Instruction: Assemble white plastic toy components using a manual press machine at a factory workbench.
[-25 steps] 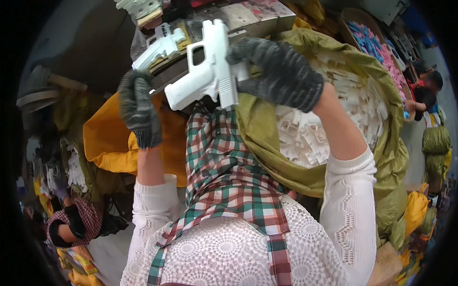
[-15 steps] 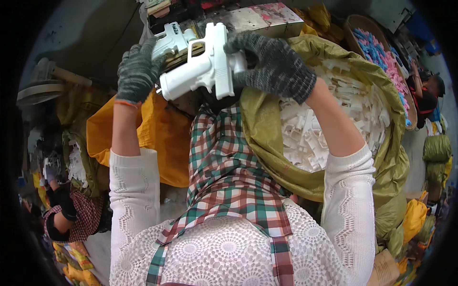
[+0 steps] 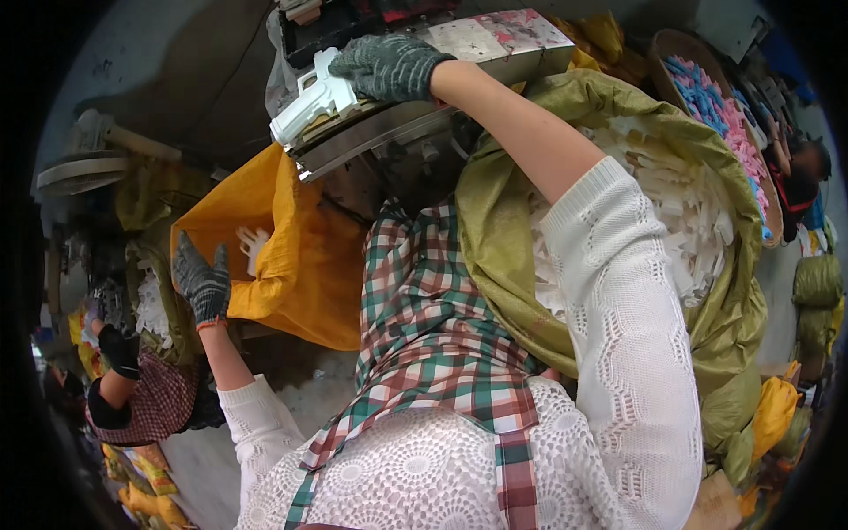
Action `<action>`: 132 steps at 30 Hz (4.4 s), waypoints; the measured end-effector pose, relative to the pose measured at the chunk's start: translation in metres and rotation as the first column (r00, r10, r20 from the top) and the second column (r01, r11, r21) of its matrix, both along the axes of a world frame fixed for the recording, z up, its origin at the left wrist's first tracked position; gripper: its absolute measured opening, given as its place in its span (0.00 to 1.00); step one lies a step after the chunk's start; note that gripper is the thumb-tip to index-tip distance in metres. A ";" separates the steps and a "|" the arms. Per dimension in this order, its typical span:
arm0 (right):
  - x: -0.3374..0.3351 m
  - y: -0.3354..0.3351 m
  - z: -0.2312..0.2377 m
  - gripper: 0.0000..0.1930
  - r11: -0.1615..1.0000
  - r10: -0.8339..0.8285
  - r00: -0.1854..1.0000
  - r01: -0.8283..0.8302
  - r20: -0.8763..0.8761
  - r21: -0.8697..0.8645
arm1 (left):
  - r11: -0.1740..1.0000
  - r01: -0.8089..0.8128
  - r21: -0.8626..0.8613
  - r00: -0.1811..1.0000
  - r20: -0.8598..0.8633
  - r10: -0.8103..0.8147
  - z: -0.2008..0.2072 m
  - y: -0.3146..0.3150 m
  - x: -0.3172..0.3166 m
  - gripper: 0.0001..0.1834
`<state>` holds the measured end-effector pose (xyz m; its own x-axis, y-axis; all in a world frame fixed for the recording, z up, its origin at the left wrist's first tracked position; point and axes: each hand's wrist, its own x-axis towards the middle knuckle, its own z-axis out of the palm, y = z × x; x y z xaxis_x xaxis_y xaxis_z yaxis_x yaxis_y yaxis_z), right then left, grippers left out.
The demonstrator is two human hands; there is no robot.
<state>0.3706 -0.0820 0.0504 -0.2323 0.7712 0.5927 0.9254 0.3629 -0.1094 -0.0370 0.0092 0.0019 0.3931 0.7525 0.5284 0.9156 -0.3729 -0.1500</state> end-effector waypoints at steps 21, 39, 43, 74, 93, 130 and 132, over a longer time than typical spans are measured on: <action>0.231 -0.239 -0.163 0.22 -0.037 -0.969 0.100 0.844 0.226 -0.535 | 0.602 0.506 -0.618 0.863 0.361 -0.354 -0.023 -0.051 0.073 0.19; 0.156 -0.235 -0.172 0.38 0.134 -0.828 0.482 0.665 0.285 -0.734 | 0.517 0.590 -0.620 0.806 0.414 -0.423 -0.030 -0.068 0.093 0.19; 0.162 -0.241 -0.182 0.38 0.307 -0.790 0.594 0.594 0.149 -0.743 | 0.515 0.622 -0.589 0.782 0.439 -0.442 -0.023 -0.066 0.099 0.19; 0.002 -0.089 0.022 0.15 0.997 -0.006 0.960 -0.015 -0.280 -0.076 | 0.878 0.462 0.125 0.844 0.242 -0.478 0.009 -0.032 0.130 0.28; 0.082 -0.160 -0.037 0.16 0.358 -0.236 0.968 0.171 0.088 -0.918 | 0.441 0.602 -0.665 0.798 0.491 -0.348 -0.013 -0.039 0.058 0.22; -0.073 -0.171 -0.008 0.19 0.984 0.180 0.983 -0.179 -0.046 0.018 | -0.309 0.921 -0.237 0.381 0.708 0.595 -0.017 -0.135 0.138 0.29; -0.078 -0.170 -0.021 0.20 0.950 0.179 0.978 -0.201 -0.108 -0.240 | -0.391 0.878 -0.277 0.460 0.714 0.528 -0.005 -0.135 0.137 0.28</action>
<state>0.2923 -0.2522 0.0294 -0.3469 0.8428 0.4115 0.8257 0.4826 -0.2922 0.0995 -0.1260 -0.0035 0.9119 0.3113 -0.2673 0.0740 0.5160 0.8534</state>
